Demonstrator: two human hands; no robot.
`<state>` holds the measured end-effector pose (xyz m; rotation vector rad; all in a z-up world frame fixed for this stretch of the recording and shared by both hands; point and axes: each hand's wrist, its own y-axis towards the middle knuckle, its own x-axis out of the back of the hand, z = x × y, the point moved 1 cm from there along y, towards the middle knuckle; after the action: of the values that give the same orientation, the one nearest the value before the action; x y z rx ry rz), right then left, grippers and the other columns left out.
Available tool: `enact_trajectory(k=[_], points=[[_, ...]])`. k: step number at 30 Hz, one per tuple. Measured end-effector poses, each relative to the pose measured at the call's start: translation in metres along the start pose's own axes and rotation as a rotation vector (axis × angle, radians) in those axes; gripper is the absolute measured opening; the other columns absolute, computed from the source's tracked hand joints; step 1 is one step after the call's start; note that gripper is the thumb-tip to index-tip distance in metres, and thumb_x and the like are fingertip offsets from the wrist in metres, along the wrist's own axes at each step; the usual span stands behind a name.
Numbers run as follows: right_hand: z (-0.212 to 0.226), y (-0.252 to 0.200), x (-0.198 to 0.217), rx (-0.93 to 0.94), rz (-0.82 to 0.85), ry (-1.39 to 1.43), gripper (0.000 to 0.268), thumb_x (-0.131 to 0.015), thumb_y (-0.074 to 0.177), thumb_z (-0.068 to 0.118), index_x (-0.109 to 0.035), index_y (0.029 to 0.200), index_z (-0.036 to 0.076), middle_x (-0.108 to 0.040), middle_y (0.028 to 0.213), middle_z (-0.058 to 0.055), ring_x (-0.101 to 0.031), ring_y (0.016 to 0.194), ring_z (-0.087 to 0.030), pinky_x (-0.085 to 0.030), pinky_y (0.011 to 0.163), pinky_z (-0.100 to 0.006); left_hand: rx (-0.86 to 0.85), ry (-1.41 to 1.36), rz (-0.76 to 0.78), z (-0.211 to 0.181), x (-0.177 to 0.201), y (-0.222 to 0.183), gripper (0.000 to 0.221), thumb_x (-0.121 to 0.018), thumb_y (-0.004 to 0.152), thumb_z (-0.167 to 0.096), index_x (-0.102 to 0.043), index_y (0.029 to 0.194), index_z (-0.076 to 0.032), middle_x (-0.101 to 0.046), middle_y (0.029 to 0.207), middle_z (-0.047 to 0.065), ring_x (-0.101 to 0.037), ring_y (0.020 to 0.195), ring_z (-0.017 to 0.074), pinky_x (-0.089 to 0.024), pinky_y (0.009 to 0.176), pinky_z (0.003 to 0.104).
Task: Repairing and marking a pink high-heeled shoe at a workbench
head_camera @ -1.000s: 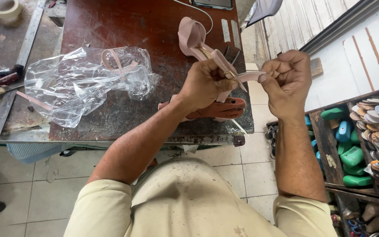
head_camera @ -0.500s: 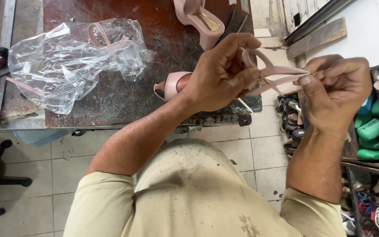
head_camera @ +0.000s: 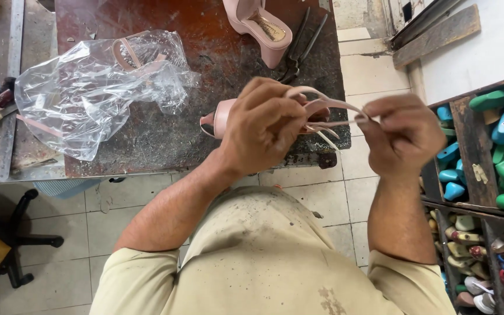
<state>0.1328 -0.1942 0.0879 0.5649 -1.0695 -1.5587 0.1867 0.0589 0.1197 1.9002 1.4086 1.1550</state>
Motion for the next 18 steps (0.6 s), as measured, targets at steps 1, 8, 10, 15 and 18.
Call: enact_trajectory(k=[1,8,10,15,18], points=[[0.012,0.007,-0.004,-0.001,0.001,0.003,0.032,-0.075,0.090,-0.025,-0.057,0.093,0.001,-0.069,0.091,-0.020,-0.073,0.085,-0.028,-0.063,0.063,-0.030,0.002,0.002,-0.001,-0.010,0.004,0.006,0.006,-0.068,0.098,-0.013,-0.066,0.095,-0.008,-0.074,0.096,0.010,-0.068,0.086,0.0216,-0.055,0.079,0.038],[0.002,0.002,-0.006,-0.090,-0.070,0.104,0.037,-0.076,0.086,-0.024,-0.054,0.090,0.004,-0.067,0.092,-0.019,-0.070,0.080,-0.023,-0.065,0.066,-0.033,0.288,-0.194,0.223,-0.023,0.007,0.013,0.032,-0.065,0.099,0.002,-0.059,0.131,0.000,-0.060,0.131,0.021,-0.080,0.101,0.0262,-0.072,0.085,0.034],[-0.013,-0.007,-0.011,-0.197,-0.020,0.156,0.034,-0.072,0.090,-0.024,-0.056,0.096,0.006,-0.068,0.091,-0.016,-0.073,0.083,-0.023,-0.064,0.067,-0.029,0.432,-0.138,0.340,-0.016,0.003,0.009,0.037,-0.063,0.096,0.001,-0.058,0.132,0.002,-0.058,0.134,0.023,-0.078,0.108,0.0298,-0.071,0.089,0.036],[-0.015,-0.016,-0.021,-0.581,0.031,0.224,0.034,-0.081,0.089,-0.008,-0.048,0.096,0.000,-0.066,0.095,-0.021,-0.072,0.088,-0.024,-0.059,0.073,-0.030,0.438,0.356,0.339,-0.014,0.000,0.001,0.035,-0.073,0.085,-0.018,-0.072,0.119,-0.011,-0.066,0.109,0.016,-0.072,0.069,0.0395,-0.059,0.057,0.051],[-0.006,-0.001,-0.025,-0.647,0.072,0.233,0.031,-0.080,0.089,-0.009,-0.053,0.103,-0.002,-0.069,0.097,-0.020,-0.072,0.083,-0.017,-0.060,0.072,-0.029,0.503,0.439,0.480,-0.018,0.015,0.014,0.030,-0.073,0.087,-0.023,-0.075,0.111,-0.006,-0.065,0.104,0.021,-0.072,0.080,0.0350,-0.062,0.063,0.043]])
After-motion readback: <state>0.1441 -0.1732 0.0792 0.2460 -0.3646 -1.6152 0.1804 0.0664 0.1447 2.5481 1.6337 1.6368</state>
